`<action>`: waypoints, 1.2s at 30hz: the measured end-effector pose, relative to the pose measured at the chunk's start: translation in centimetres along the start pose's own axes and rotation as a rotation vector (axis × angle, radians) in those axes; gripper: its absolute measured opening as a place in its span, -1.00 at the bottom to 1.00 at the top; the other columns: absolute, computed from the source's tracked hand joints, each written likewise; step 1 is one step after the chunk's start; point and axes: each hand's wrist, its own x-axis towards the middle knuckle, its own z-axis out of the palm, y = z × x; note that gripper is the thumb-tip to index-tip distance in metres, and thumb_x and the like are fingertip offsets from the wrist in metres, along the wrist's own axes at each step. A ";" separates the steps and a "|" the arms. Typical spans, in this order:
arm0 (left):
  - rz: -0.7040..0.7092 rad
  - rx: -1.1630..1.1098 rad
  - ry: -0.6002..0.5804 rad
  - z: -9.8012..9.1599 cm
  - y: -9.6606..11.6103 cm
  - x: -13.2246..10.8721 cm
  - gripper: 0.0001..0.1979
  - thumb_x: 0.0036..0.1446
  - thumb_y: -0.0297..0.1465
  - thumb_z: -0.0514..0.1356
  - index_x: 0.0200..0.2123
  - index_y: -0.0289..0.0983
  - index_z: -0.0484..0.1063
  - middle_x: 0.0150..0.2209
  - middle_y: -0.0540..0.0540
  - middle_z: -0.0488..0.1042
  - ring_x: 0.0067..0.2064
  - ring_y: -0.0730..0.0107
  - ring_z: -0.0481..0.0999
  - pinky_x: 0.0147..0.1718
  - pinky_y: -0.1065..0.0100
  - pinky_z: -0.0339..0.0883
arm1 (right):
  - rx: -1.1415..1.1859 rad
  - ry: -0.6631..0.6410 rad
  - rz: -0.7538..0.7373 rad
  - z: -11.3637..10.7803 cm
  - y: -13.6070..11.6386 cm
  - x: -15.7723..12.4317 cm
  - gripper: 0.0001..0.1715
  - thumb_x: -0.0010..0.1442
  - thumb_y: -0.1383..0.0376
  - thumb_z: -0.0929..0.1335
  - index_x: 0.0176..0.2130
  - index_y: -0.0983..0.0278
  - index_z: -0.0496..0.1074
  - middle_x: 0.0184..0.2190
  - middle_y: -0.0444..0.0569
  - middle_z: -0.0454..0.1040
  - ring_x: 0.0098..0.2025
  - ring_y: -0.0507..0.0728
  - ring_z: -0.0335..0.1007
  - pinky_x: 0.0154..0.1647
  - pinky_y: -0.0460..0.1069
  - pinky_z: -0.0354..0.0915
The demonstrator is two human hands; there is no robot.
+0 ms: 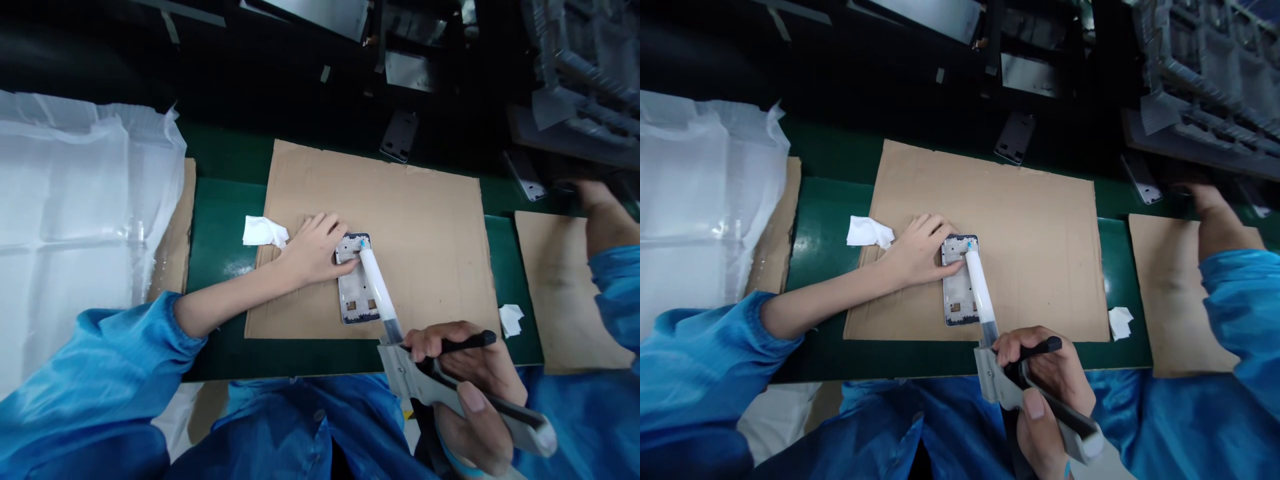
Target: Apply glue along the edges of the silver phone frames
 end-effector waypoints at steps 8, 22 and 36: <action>0.007 0.028 -0.007 0.0 0.0 0.0 -0.57 0.37 -0.03 0.24 0.08 -0.24 0.46 0.05 -0.25 0.51 0.05 -0.01 0.45 0.04 -0.01 0.42 | -0.076 0.056 -0.104 2.1 -0.5 -2.6 -0.66 0.30 0.06 0.39 -0.03 0.19 0.47 -0.31 -0.03 0.43 -0.32 0.14 0.45 -0.21 0.15 0.54; 0.016 0.032 0.005 0.2 0.0 0.0 -0.59 0.35 -0.05 0.29 0.07 -0.20 0.47 0.07 -0.25 0.51 0.06 -0.07 0.47 0.05 -0.04 0.42 | -0.035 0.079 -0.065 2.2 -0.7 -2.4 -0.67 0.27 0.06 0.42 -0.06 0.18 0.48 -0.33 -0.05 0.43 -0.33 0.13 0.45 -0.19 0.18 0.51; 0.020 0.020 0.008 0.1 0.0 0.0 -0.60 0.35 -0.05 0.30 0.05 -0.21 0.48 0.06 -0.27 0.52 0.06 -0.10 0.48 0.03 -0.07 0.45 | -0.035 0.091 -0.090 2.6 -0.7 -2.4 -0.74 0.30 0.10 0.40 -0.08 0.19 0.47 -0.33 -0.04 0.43 -0.34 0.15 0.46 -0.23 0.22 0.51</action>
